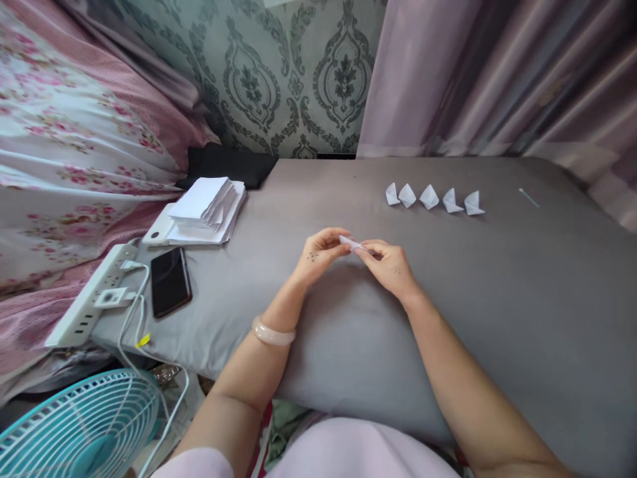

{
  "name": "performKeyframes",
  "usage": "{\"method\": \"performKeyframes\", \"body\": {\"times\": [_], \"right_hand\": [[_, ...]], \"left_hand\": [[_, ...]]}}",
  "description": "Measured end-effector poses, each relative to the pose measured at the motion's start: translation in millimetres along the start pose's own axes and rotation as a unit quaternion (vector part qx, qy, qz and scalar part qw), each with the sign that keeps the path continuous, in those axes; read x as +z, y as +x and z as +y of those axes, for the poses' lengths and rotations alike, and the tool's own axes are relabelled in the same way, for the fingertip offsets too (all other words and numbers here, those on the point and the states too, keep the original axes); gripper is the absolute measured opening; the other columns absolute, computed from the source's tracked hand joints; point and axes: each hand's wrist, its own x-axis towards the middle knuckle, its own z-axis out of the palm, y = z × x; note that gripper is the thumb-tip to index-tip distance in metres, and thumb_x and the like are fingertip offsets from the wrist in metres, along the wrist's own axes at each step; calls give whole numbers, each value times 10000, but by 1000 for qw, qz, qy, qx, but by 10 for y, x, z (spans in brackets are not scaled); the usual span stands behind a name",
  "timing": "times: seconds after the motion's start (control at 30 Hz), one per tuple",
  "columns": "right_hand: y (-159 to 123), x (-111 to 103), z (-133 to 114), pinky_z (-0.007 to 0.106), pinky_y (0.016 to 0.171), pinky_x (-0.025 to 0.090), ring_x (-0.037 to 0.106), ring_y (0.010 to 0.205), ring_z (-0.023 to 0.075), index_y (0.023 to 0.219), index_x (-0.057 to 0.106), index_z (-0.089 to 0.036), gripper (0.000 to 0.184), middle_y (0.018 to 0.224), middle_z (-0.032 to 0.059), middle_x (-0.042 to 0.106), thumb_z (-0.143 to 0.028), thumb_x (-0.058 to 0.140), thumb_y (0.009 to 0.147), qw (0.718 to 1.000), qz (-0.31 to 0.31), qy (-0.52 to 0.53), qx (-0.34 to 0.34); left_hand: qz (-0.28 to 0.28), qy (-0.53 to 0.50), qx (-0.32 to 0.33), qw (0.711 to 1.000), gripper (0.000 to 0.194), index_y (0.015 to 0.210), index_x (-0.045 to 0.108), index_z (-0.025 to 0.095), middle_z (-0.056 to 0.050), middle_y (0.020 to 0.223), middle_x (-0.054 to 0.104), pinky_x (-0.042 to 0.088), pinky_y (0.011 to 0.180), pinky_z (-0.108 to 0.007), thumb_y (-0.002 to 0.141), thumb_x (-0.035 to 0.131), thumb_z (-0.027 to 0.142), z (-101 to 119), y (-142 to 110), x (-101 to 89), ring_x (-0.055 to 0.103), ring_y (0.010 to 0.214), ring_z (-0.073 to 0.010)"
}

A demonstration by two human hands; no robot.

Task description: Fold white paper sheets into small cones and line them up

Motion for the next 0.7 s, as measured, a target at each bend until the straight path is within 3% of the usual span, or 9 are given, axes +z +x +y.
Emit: {"method": "performKeyframes", "body": {"times": [0.23,0.43,0.7], "right_hand": [[-27,-11,-77,361,860,490,669,900,213,838,757,-195,307,922,57,751,-479,669,763,992,-47,84,88],[-29,70,-60,365,889,473,660,927,213,817,763,-191,312,977,77,742,-482,731,706,983,-21,120,139],[-38,107,-13,350,907,463,642,996,209,805,769,-193,284,1065,86,715,-461,732,721,983,-36,117,135]], "left_hand": [[48,-39,-73,995,540,1174,577,176,-16,818,699,551,763,-300,679,789,217,60,-28,48,660,731,-122],[90,-78,-133,984,231,878,633,94,-54,795,684,561,750,-310,702,765,163,69,-31,103,663,719,-130],[132,-99,-164,973,149,796,632,96,-30,748,655,567,757,-330,710,754,108,59,-35,140,647,666,-114]]}}
